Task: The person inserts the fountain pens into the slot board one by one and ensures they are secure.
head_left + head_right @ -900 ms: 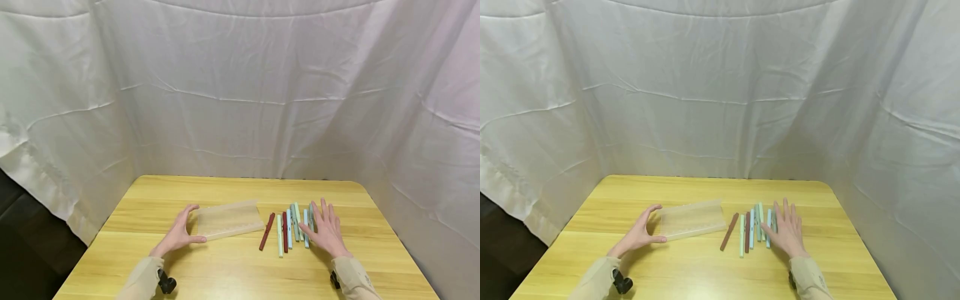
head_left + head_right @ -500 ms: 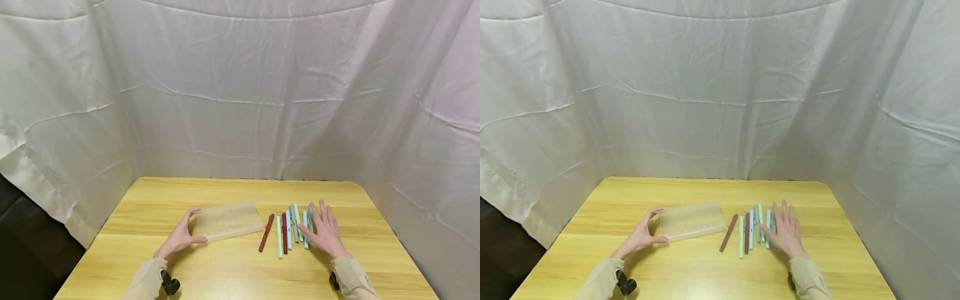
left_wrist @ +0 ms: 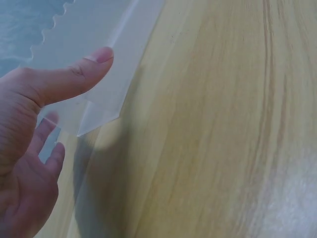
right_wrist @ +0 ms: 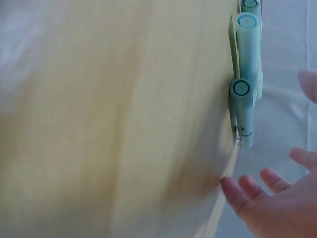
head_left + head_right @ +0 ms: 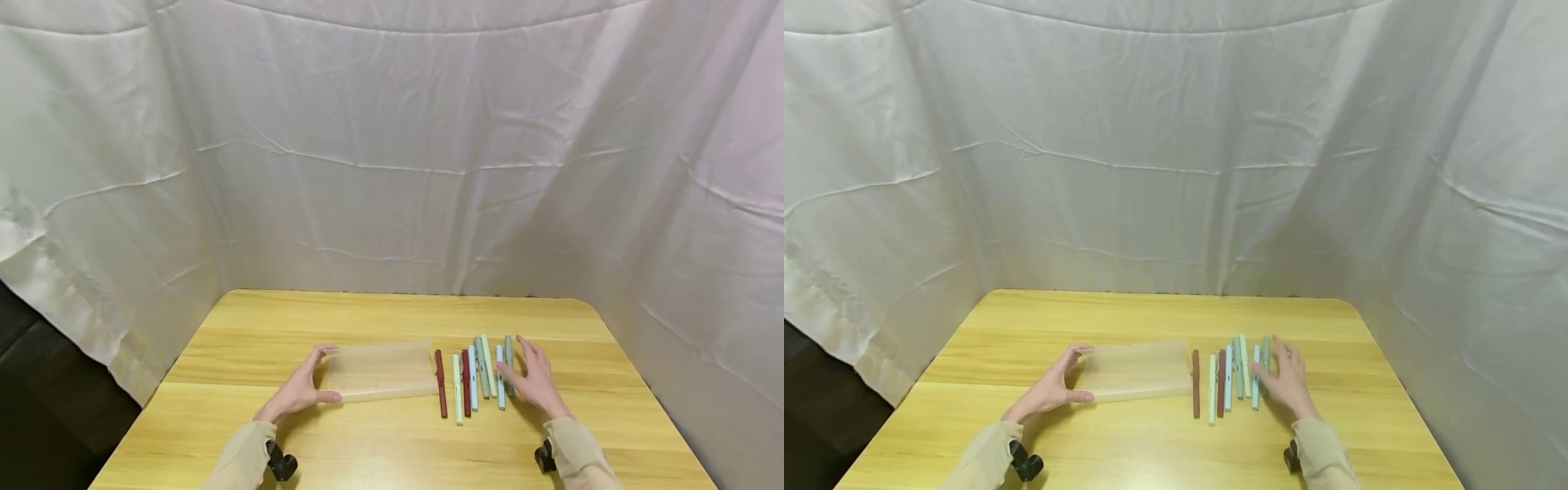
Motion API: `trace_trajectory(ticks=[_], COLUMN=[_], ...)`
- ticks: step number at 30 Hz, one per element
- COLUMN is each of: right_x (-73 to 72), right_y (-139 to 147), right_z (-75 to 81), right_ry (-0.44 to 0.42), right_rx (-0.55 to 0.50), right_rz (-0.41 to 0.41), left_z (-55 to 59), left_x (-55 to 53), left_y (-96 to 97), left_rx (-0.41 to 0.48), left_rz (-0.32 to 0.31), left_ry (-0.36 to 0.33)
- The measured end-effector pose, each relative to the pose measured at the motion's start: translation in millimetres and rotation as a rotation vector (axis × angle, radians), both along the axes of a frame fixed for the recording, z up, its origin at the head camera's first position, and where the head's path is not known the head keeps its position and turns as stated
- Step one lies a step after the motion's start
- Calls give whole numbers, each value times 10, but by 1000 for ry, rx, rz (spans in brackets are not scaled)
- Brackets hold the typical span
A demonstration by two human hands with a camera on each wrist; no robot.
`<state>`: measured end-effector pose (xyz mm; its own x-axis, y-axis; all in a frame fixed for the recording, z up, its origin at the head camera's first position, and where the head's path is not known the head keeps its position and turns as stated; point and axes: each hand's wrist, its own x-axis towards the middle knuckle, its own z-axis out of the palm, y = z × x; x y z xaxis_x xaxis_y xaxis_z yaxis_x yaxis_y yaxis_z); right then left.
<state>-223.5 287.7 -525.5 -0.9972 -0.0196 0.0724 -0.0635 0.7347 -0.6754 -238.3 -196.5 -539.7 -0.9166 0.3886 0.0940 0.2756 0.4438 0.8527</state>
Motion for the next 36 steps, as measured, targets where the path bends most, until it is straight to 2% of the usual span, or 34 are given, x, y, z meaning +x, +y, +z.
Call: trace_trajectory(ticks=[8,15,18,22,28,33,36], right_x=[-100,-198,-235,-287,-337,-348,-335], right_y=[126,197,208,210,210,217,241], right_z=[-43,-95,-118,-123,-102,-93,-83], right_ry=[-44,-91,-71,-49,-83,-113,-132], right_rx=[-110,-176,-201,-223,-202,-238,-256], right_rz=[-20,-42,-69,-104,-124,-100,-37], left_z=[-6,-81,-110,-126,-149,-140,-123], left_x=[2,4,4,18,42,27,10], left_y=[23,28,39,62,91,97,87], left_rx=[4,144,170,200,223,216,206], left_rz=[-40,-107,-103,-83,-56,-85,-106], left_ry=[-8,4,12,-17,-59,-48,-42])
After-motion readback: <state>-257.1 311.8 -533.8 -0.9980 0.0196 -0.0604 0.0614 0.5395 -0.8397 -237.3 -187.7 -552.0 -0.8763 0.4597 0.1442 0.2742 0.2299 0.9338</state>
